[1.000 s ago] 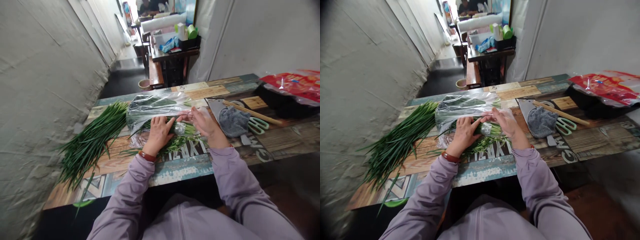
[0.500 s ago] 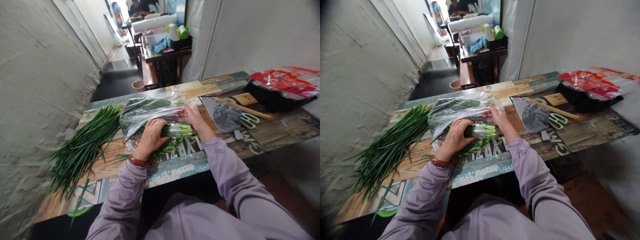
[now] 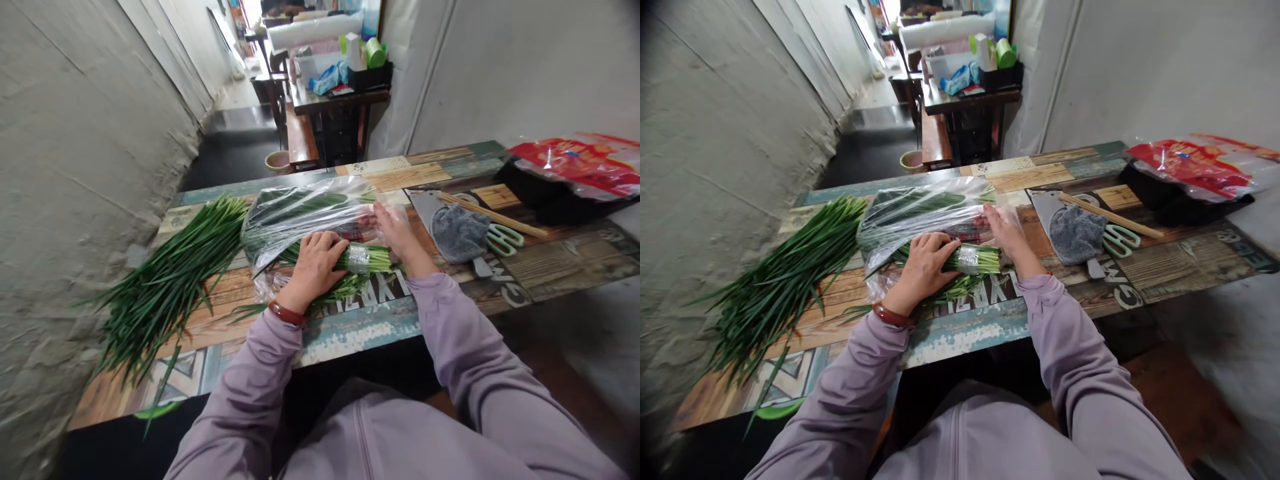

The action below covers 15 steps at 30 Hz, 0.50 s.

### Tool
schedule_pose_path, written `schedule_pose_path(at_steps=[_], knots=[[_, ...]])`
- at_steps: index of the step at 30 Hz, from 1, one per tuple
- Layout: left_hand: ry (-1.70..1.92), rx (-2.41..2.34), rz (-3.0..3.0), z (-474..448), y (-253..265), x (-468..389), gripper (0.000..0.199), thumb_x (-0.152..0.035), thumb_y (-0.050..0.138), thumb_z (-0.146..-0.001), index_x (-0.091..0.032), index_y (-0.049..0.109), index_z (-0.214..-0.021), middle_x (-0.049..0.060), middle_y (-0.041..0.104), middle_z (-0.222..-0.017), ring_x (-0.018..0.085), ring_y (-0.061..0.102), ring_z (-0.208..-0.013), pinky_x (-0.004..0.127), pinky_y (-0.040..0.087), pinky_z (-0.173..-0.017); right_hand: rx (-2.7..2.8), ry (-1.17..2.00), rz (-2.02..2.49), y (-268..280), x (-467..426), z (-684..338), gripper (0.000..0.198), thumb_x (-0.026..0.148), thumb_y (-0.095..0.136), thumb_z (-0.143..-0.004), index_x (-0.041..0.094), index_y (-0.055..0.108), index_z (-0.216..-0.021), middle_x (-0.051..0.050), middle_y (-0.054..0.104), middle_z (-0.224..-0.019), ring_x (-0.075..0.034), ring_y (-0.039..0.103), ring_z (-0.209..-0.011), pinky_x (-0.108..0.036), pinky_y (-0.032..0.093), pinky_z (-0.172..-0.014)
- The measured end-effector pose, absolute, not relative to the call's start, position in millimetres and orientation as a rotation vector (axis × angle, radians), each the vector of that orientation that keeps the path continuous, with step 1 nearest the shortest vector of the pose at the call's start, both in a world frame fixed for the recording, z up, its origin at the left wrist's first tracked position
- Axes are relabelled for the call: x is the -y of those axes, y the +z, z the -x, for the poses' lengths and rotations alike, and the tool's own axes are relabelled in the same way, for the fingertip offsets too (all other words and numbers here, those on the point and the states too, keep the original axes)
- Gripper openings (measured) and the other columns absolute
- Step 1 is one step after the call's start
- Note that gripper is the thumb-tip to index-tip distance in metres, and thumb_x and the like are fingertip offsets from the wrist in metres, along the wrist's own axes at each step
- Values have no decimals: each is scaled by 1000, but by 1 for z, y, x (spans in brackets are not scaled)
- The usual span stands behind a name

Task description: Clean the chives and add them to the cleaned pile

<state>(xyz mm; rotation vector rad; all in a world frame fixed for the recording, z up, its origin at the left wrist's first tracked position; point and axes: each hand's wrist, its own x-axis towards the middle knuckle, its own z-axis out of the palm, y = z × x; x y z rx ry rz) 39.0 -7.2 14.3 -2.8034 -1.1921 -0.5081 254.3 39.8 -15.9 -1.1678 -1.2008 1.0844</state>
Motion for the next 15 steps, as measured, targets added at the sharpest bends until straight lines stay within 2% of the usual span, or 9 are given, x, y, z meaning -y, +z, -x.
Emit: schedule_pose_path(at_steps=[6, 10, 13, 15], knots=[[-582, 1143, 2851, -32, 14, 1, 65, -34, 77, -78, -22, 53, -137, 12, 59, -136, 31, 53, -124, 46, 38, -105, 1157, 1090, 1143, -10, -38, -257, 56, 75, 52, -82, 22, 69, -88, -9, 75, -89, -27, 72, -91, -44, 59, -86], [-557, 1182, 2802, -34, 9, -1, 85, -32, 80, -75, -14, 39, -147, 16, 62, -132, 31, 57, -121, 44, 41, -104, 1244, 982, 1094, -3, -32, -259, 53, 74, 54, -83, 24, 70, -94, -7, 73, -100, -24, 71, -96, -40, 57, -94], [-624, 1170, 2738, -32, 6, -2, 86, -33, 82, -73, -13, 40, -145, 17, 63, -129, 31, 60, -118, 43, 42, -102, 1148, 1101, 1048, -1, -31, -259, 54, 73, 58, -80, 25, 63, -103, -6, 70, -109, -20, 70, -97, -35, 61, -86], [-683, 1108, 2717, -30, 6, -2, 81, -35, 81, -75, -15, 42, -144, 16, 65, -125, 31, 61, -114, 42, 43, -99, 1047, 1212, 1032, -3, -34, -261, 51, 71, 62, -79, 26, 61, -102, -5, 69, -106, -18, 70, -94, -32, 62, -80]])
